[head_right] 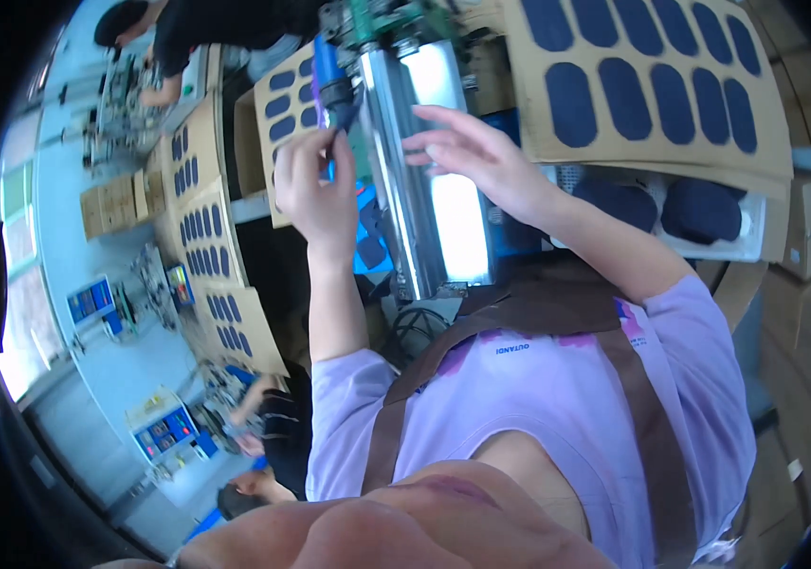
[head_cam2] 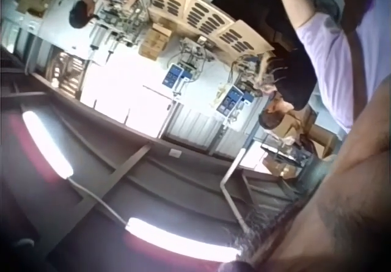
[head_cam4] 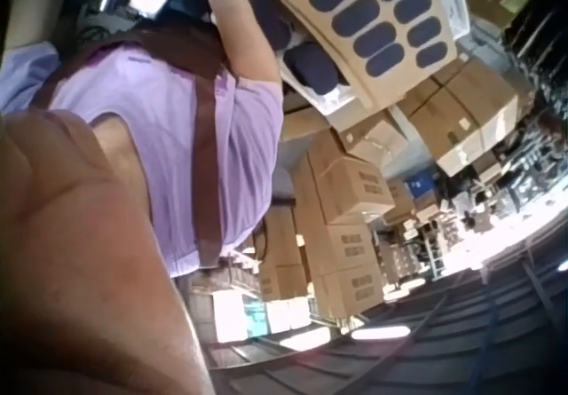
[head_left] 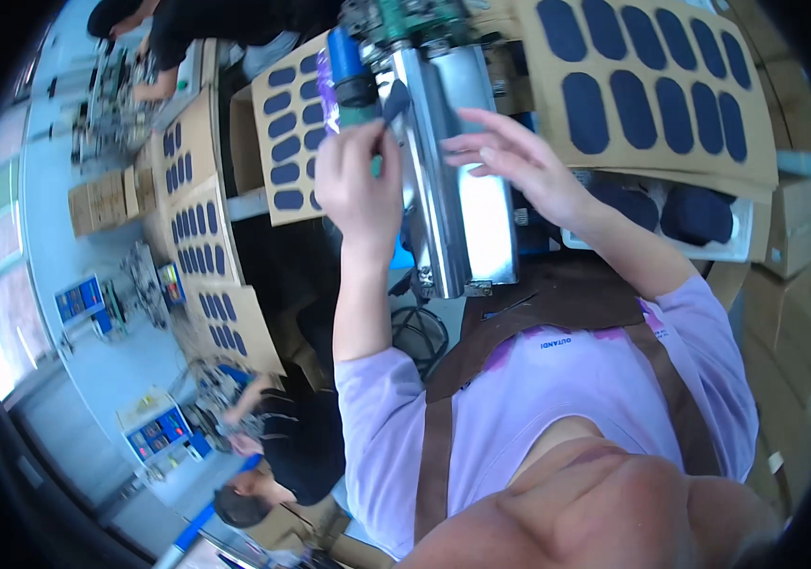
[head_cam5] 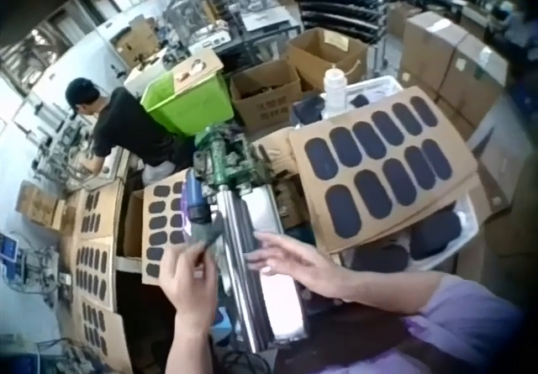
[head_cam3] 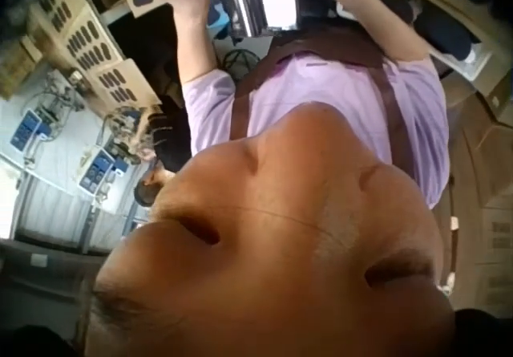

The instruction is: Applying adhesive or backing to industrial pads using a rolling machine on a production floor.

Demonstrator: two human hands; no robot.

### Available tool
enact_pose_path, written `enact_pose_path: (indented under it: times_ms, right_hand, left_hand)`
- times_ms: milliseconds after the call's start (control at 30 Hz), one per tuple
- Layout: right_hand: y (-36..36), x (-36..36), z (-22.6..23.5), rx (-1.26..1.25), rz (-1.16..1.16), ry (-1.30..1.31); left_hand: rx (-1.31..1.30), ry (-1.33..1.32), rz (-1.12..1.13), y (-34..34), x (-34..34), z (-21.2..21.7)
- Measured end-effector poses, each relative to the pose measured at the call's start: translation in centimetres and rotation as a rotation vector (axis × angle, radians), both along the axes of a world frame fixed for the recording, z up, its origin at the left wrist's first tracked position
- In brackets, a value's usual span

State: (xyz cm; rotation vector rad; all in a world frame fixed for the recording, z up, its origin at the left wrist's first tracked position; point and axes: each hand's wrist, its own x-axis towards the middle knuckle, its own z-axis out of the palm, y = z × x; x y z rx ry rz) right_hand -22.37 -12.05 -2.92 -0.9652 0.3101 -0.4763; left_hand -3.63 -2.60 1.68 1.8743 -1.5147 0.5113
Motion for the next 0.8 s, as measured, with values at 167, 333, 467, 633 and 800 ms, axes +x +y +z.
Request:
enact_pose_path:
  times_ms: [167,333,467,633,800]
  right_hand:
    - [-2.0,-1.6,-1.1,0.814,0.045,-0.396]
    - [-7.7,-9.2,-2.3,0.7,-0.088,-0.508]
    - [-15.5,-20.9,-3.4,0.485,-0.54,-0.34]
    - [-21.0,-34.0,-5.6,-0.033,-0.958,0.356]
    - [-25.2,-40.2,-8.3,-0.467,-0.967,1.206]
  left_hand:
    - [0.156,-0.257,-0.444,-1.8,-7.2,1.1]
    - [0.15,-0.256,-0.763,-2.2,-11.5,2.9]
    - [0.203,-0.235,-0.696,-2.5,-11.6,3.1]
    - [0.218,-0.241,-0.66,-3.3,-11.7,1.9]
    - [0.251,-0.21,-0.665,-3.9,-12.4,1.2]
